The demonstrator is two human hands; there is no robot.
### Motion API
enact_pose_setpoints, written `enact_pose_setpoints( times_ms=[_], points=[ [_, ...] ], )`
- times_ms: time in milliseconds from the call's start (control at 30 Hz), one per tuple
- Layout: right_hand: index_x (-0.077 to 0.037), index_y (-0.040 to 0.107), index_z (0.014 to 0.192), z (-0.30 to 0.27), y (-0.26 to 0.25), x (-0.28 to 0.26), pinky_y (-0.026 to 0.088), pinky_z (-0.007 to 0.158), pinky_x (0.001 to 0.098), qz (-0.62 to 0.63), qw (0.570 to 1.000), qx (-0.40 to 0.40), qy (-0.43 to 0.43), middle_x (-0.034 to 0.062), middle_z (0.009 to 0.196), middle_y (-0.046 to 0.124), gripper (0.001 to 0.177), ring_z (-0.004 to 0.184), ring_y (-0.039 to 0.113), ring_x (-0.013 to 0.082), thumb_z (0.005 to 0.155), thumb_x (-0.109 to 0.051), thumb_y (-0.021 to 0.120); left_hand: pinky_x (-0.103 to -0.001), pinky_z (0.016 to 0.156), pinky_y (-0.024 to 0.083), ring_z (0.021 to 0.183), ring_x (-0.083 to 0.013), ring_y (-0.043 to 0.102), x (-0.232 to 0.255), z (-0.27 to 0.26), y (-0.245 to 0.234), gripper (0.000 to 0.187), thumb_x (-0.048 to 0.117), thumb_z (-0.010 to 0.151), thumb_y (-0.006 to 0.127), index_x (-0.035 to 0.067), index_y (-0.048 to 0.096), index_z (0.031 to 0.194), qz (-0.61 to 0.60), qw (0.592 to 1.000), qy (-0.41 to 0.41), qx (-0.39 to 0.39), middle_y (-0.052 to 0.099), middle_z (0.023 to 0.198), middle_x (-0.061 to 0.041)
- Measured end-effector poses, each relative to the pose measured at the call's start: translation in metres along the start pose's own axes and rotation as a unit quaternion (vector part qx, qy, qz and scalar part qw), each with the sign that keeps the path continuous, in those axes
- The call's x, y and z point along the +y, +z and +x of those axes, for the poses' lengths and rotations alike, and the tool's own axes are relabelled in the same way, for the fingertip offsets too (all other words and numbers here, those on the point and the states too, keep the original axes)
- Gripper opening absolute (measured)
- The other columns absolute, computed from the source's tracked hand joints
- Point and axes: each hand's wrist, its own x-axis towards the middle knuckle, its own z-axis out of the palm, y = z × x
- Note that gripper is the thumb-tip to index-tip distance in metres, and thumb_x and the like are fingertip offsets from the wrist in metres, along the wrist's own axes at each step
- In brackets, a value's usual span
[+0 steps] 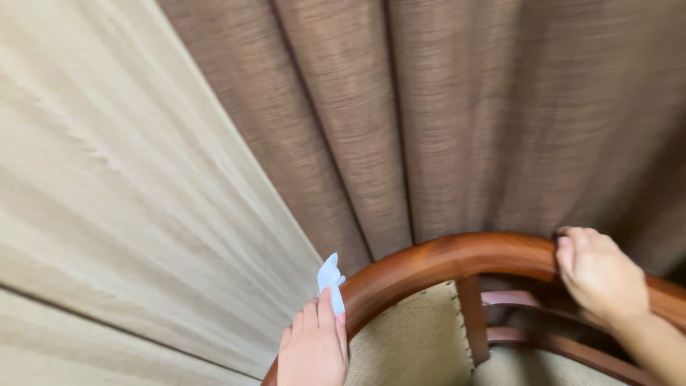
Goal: The person wipes the wooden frame and fabric seat of a chair using a white cloth, moving across the armrests, back support slats, and the seat surface.
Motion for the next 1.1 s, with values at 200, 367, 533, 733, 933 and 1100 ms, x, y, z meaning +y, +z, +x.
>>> enact_pose_setpoints(
  times_ms=[200,367,533,733,933,1100],
  points=[
    [-0.006,0.073,0.112,-0.023,0.029,-0.169,0.048,0.103,0.0442,0.252,0.923,0.042,-0.287,0.0131,0.118,0.073,0.027,0.114,0.066,0.0312,0.09,-0.017,0.062,-0.047,0.089,0.05,0.114,-0.0306,0.063,0.0,-0.008,0.001,0.058,0.033,0.093,0.055,0.005,0.048,0.144,-0.028,0.999,-0.029,0.011,0.064,0.132,-0.015],
    [-0.014,0.076,0.113,-0.074,0.029,-0.284,0.028,0.117,0.0527,0.348,0.889,-0.077,-0.288,0.0036,0.118,0.075,0.027,0.124,0.063,0.0249,0.1,-0.021,0.054,-0.045,0.097,0.051,0.114,-0.0356,0.065,-0.009,0.0,-0.03,0.069,0.029,0.096,0.06,-0.003,0.033,0.151,-0.204,0.972,-0.098,-0.06,0.067,0.127,-0.02],
    [-0.027,0.079,0.113,-0.082,0.01,-0.31,0.016,0.12,0.0567,0.225,0.93,-0.154,-0.248,-0.0035,0.111,0.071,0.029,0.119,0.056,0.0172,0.09,-0.041,0.067,-0.043,0.103,0.051,0.12,-0.0348,0.064,-0.031,-0.017,-0.082,0.099,0.03,0.088,0.069,-0.001,0.01,0.161,-0.306,0.924,-0.138,-0.184,0.066,0.131,-0.018],
    [-0.013,0.075,0.102,-0.06,0.025,-0.296,0.044,0.104,0.0469,0.282,0.915,-0.122,-0.262,0.0041,0.119,0.071,0.022,0.112,0.066,0.0257,0.087,-0.021,0.062,-0.061,0.122,0.013,0.155,-0.0274,0.021,-0.113,-0.128,0.015,0.103,0.044,0.085,0.077,0.016,0.014,0.162,-0.116,0.913,-0.266,-0.288,0.029,0.167,-0.007],
    [-0.014,0.076,0.11,-0.034,0.01,-0.282,0.056,0.092,0.0392,0.243,0.923,-0.22,-0.204,0.0054,0.11,0.077,0.033,0.1,0.073,0.0294,0.087,-0.012,0.052,-0.037,0.116,0.049,0.121,-0.0269,0.073,-0.21,-0.237,0.251,0.051,0.026,0.1,0.053,0.011,0.051,0.149,-0.344,0.911,-0.227,-0.012,0.073,0.128,-0.015],
    [-0.011,0.078,0.094,-0.083,0.013,-0.34,0.044,0.096,0.0468,0.195,0.845,-0.154,-0.474,0.0086,0.104,0.078,0.027,0.101,0.07,0.0291,0.088,-0.025,0.056,-0.038,0.111,0.05,0.117,-0.0325,0.071,-0.175,-0.249,0.21,0.092,0.035,0.07,0.084,0.003,0.046,0.148,-0.322,0.907,-0.269,-0.027,0.069,0.128,-0.021]
  ],
)
